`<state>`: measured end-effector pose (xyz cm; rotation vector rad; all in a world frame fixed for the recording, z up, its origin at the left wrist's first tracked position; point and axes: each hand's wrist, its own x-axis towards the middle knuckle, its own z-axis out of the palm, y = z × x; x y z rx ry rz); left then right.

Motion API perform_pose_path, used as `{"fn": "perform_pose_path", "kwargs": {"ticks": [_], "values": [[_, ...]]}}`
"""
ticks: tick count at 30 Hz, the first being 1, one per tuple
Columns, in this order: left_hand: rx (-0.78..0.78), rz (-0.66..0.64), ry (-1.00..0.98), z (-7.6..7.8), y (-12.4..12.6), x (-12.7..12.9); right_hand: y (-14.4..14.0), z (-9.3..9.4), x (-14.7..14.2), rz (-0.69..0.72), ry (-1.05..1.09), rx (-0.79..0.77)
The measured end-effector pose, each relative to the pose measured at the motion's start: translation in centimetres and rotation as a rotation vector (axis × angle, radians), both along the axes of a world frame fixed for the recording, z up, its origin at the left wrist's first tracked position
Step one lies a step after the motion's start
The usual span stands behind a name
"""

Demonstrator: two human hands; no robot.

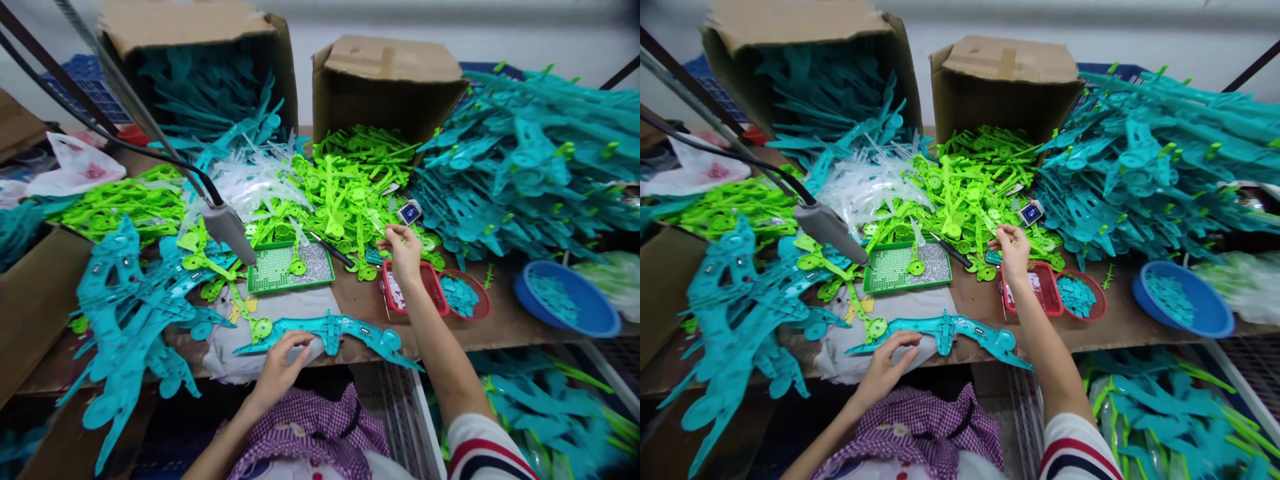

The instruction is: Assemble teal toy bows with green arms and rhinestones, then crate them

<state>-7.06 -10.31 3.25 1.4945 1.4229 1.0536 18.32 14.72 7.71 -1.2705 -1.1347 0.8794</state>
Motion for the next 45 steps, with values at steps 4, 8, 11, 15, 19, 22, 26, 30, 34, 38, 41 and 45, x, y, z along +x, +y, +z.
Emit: {"fn": "perform_pose_path", "kwargs": {"ticks": [4,8,11,15,19,22,26,30,34,38,41,45], "values": [[-0.004,-0.011,-0.030,-0.1,-0.3,0.8,-4.7,0.4,-0.6,-0.008,0.046,0.058],[0.021,-0.029,-0.021,-0.1,-0.8,1.1,-7.9,0.3,-1.2,0.013,0.117,0.058],[0.023,-0.004,-0.031,-0.5,-1.4,1.1,-9.6,0.4,-2.5,0.044,0.119,0.035],[-0.008,0.068,-0.054,-1.6,-1.8,1.5,-10.8,2.2,-7.1,0.043,0.147,0.044],[0.042,0.107,0.026,-1.6,-2.7,1.9,-11.5,4.1,-10.7,0.046,0.285,0.087],[0.279,0.205,0.261,-0.6,-4.1,0.9,-13.7,3.9,-7.8,0.239,0.173,-0.001],[0.495,0.200,0.527,0.0,-5.1,-1.4,-18.7,2.2,-0.8,0.707,-0.016,-0.290],[0.484,0.046,0.424,-0.5,-4.4,-1.7,-21.8,1.4,2.6,0.706,-0.014,-0.360],[0.295,0.008,0.120,0.7,-3.6,-1.1,-22.8,0.9,3.2,0.766,0.036,-0.445],[-0.148,-0.178,-0.036,1.9,-3.1,-0.4,-22.3,1.0,3.2,0.940,0.042,-0.519],[-0.282,-0.090,-0.095,1.4,-3.3,-0.1,-21.0,0.0,4.8,0.849,0.105,-0.525],[-0.340,0.088,-0.158,-0.2,-4.9,-0.6,-19.7,-3.8,7.8,0.105,0.123,-0.470]]}}
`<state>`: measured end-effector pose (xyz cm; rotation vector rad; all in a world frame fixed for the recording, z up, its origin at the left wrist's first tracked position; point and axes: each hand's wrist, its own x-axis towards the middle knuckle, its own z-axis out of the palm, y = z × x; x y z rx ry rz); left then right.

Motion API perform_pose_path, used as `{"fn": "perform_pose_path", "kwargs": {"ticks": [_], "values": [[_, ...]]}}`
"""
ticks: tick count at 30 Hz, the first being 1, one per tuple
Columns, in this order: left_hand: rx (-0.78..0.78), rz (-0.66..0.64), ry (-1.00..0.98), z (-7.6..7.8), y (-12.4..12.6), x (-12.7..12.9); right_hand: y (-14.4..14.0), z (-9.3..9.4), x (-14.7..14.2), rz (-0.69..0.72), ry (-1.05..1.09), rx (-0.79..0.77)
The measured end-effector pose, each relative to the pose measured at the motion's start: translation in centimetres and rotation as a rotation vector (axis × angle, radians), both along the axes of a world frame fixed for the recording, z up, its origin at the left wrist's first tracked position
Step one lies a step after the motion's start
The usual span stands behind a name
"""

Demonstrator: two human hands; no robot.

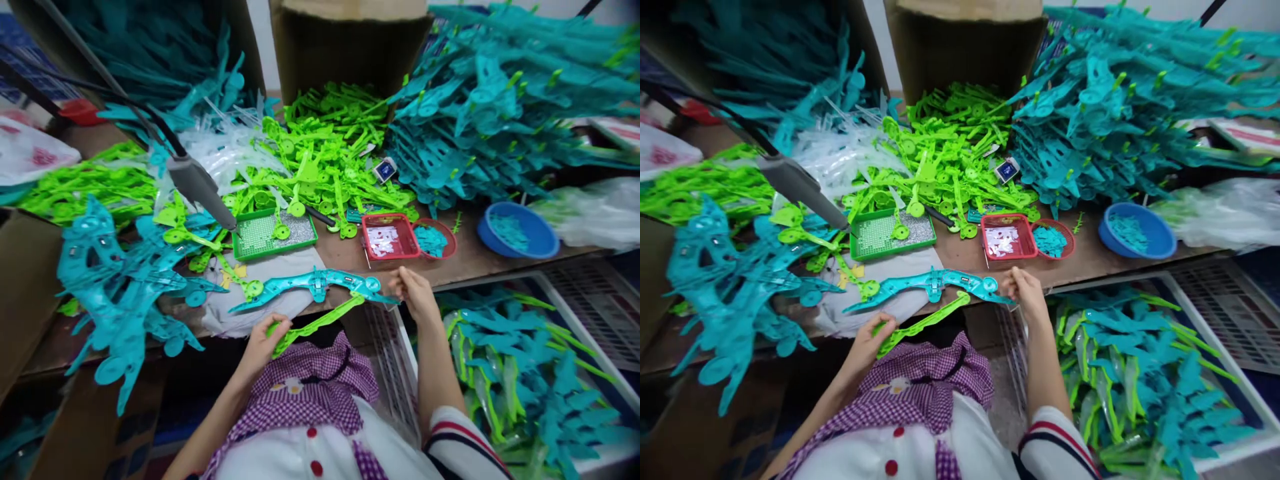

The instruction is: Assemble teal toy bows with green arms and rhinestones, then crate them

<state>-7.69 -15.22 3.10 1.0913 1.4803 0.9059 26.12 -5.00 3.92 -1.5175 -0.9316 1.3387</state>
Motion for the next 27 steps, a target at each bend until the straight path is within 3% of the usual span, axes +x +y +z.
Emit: {"fn": "perform_pose_path", "kwargs": {"ticks": [2,5,8,10,13,15,16,18,21,23,25,27], "values": [[-0.040,0.048,-0.002,-0.6,-0.9,-0.3,0.7,-1.9,0.3,-0.124,-0.095,-0.038],[-0.076,-0.004,0.025,-0.8,-2.0,-0.5,2.1,-3.4,-1.2,-0.019,-0.254,-0.043],[-0.075,-0.108,0.046,-0.6,-2.9,-1.1,3.5,-2.6,-4.5,-0.011,-0.479,0.151],[-0.063,-0.101,0.054,-0.4,-3.3,-1.8,4.3,-1.1,-7.3,0.050,-0.673,0.306],[-0.009,-0.016,0.044,-0.2,-3.4,-2.3,5.4,0.9,-11.6,0.428,-0.940,0.424],[0.060,0.055,0.019,0.0,-3.0,-1.9,5.9,1.5,-13.0,0.720,-0.935,0.457],[0.103,0.112,0.000,0.2,-2.7,-1.5,5.9,1.5,-13.0,0.794,-0.869,0.471],[0.171,0.266,-0.066,0.5,-1.9,-0.4,5.0,1.1,-11.7,0.708,-0.693,0.488],[0.195,0.413,-0.143,1.3,0.3,2.0,1.8,0.4,-8.9,0.242,-0.432,0.414],[0.230,0.341,-0.121,1.9,2.4,4.1,-0.6,0.3,-8.4,0.130,-0.223,0.318],[0.307,0.193,-0.089,2.3,4.7,6.7,-2.2,0.6,-9.0,0.177,-0.038,0.254],[0.382,0.069,-0.102,2.4,6.7,9.2,-2.4,1.1,-9.9,0.138,0.036,0.262]]}}
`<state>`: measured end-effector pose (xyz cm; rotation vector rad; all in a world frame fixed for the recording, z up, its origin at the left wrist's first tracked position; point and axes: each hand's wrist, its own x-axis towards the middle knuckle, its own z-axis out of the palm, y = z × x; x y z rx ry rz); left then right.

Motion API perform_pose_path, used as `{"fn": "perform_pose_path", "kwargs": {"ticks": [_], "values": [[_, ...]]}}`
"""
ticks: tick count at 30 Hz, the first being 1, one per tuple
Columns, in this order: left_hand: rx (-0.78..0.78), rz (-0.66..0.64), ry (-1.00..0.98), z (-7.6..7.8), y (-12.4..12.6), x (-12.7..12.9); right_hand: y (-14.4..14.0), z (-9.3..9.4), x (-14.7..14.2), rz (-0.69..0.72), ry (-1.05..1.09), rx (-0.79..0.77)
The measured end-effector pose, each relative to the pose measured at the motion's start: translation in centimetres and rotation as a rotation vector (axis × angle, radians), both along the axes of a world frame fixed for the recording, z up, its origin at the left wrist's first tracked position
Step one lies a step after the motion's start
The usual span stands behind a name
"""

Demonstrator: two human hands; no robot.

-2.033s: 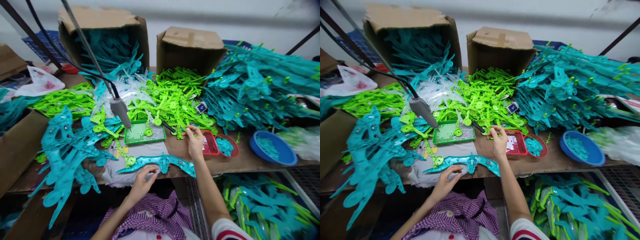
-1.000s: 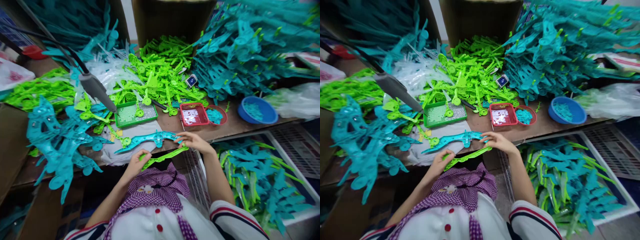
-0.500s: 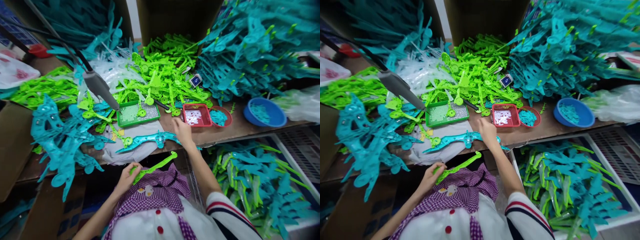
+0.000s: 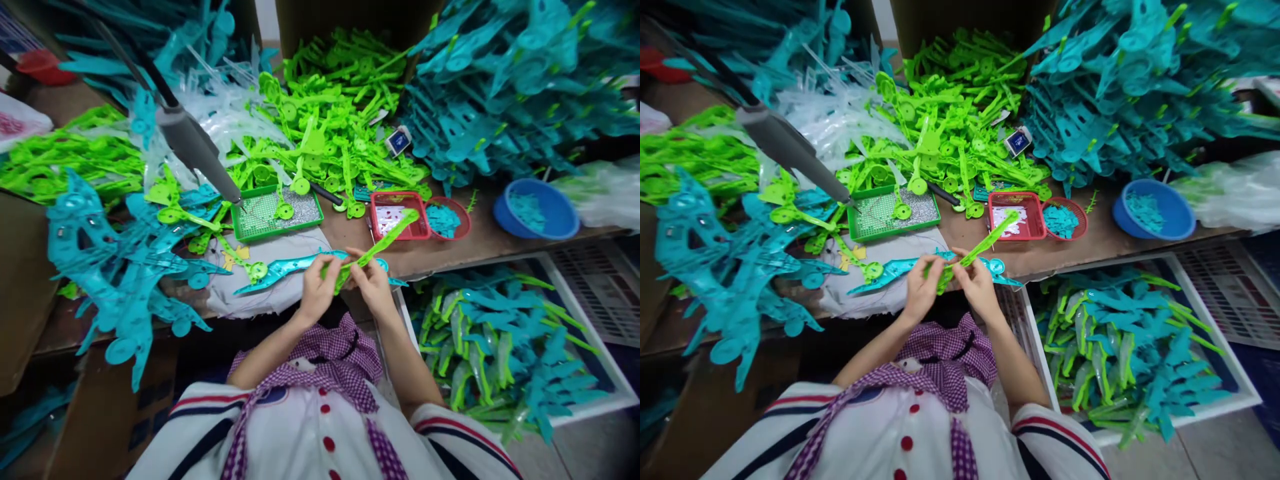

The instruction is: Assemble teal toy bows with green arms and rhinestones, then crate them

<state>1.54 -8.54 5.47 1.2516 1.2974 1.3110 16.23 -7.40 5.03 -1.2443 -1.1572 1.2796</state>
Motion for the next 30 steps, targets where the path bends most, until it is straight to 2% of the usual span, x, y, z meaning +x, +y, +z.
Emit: {"fn": "perform_pose_path", "kwargs": {"ticks": [3,5,9,12,15,20,23,26,28,30], "values": [[0.140,-0.128,0.054,-0.7,2.0,2.3,1.5,0.4,1.1,-0.227,0.030,0.019],[0.224,-0.208,0.219,-1.6,2.9,2.3,2.8,0.1,3.3,-0.306,0.034,-0.026],[0.210,-0.403,0.737,-4.0,4.4,1.0,5.0,-2.0,6.7,-0.182,-0.076,-0.124],[0.143,-0.514,0.946,-5.3,5.0,0.5,6.8,-4.0,7.3,-0.148,-0.162,-0.114],[0.120,-0.536,0.982,-5.8,5.1,0.2,7.9,-4.9,8.5,-0.231,-0.180,-0.084],[0.127,-0.495,0.955,-6.1,5.0,-0.8,6.6,-3.4,11.3,-0.230,-0.249,-0.066],[0.124,-0.499,0.926,-6.4,4.9,-1.3,6.6,-2.8,10.3,-0.102,-0.204,-0.121],[0.134,-0.494,0.919,-6.7,4.7,-1.7,8.9,-3.4,7.8,0.108,-0.260,-0.179],[0.137,-0.488,0.920,-6.8,4.6,-1.8,10.7,-3.9,6.8,0.121,-0.386,-0.189],[0.136,-0.482,0.914,-6.8,4.5,-1.9,11.5,-4.0,6.9,0.056,-0.578,-0.134]]}}
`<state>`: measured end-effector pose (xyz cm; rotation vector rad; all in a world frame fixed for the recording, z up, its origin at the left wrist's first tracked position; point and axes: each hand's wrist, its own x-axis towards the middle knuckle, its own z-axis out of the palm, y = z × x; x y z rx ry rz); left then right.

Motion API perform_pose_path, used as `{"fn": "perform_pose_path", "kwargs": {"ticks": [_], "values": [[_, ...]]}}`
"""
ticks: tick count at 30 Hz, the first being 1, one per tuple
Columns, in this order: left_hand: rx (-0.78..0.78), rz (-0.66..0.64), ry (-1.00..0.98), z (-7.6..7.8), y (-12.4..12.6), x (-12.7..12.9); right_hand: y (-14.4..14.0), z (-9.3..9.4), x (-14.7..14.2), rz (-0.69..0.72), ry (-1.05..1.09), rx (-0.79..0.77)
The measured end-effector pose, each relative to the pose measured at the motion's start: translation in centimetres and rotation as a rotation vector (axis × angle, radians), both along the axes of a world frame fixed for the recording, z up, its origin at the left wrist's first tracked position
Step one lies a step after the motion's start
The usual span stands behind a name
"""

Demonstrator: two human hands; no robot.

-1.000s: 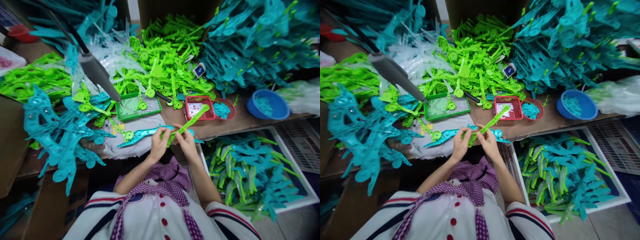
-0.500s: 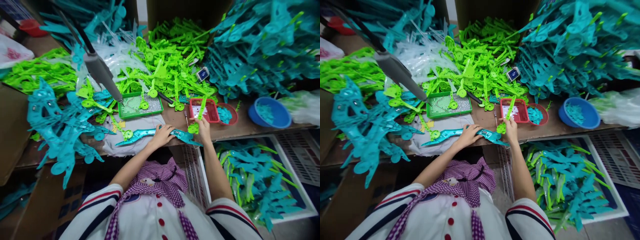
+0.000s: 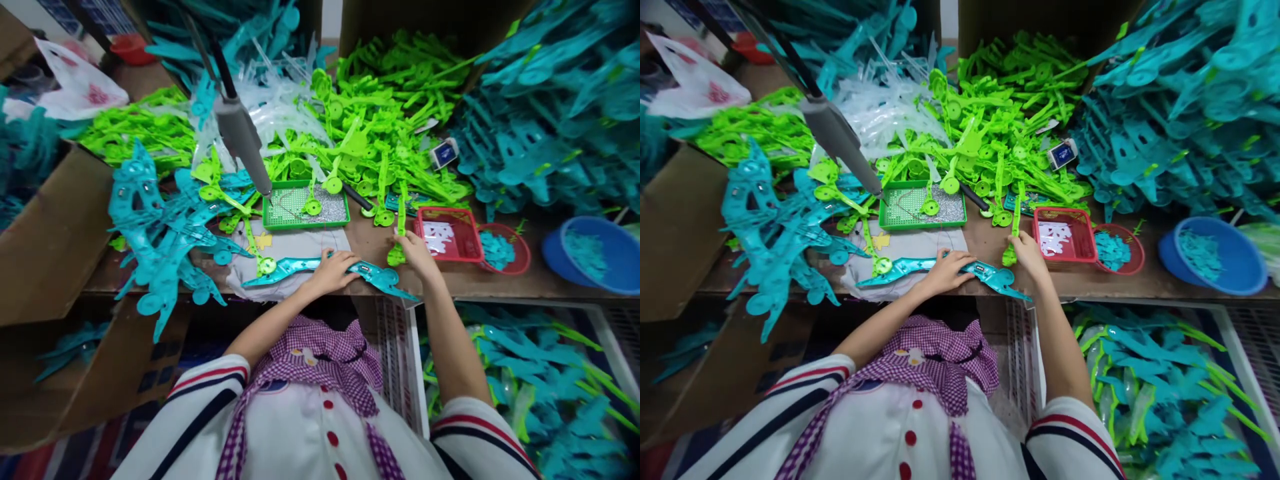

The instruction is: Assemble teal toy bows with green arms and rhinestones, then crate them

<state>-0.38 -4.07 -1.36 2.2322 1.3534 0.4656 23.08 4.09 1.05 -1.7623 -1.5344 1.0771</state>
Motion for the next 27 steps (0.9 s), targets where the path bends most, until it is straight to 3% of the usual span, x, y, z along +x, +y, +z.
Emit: {"fn": "perform_pose_path", "kwargs": {"ticks": [3,5,11,16,19,23,27], "values": [[-0.005,0.010,-0.018,0.0,0.0,0.0,-1.5,0.9,1.2,0.030,-0.170,0.219],[-0.010,0.018,-0.027,0.0,0.0,0.1,-3.3,1.6,1.8,0.085,-0.062,0.242],[-0.023,0.028,-0.042,0.3,0.1,0.1,-4.9,0.3,2.4,-0.080,0.264,-0.012],[-0.014,0.045,-0.048,0.0,0.1,0.2,-4.1,-1.6,3.2,-0.010,0.252,-0.211],[-0.017,0.057,-0.052,-0.1,0.0,0.3,-3.3,-2.7,3.6,-0.019,0.203,-0.224],[-0.009,0.070,-0.062,-0.2,0.0,0.2,-3.8,-2.6,4.0,-0.017,-0.099,-0.080],[-0.013,0.072,-0.064,-0.6,0.1,0.4,-6.7,-0.6,2.1,-0.041,-0.377,0.291]]}}
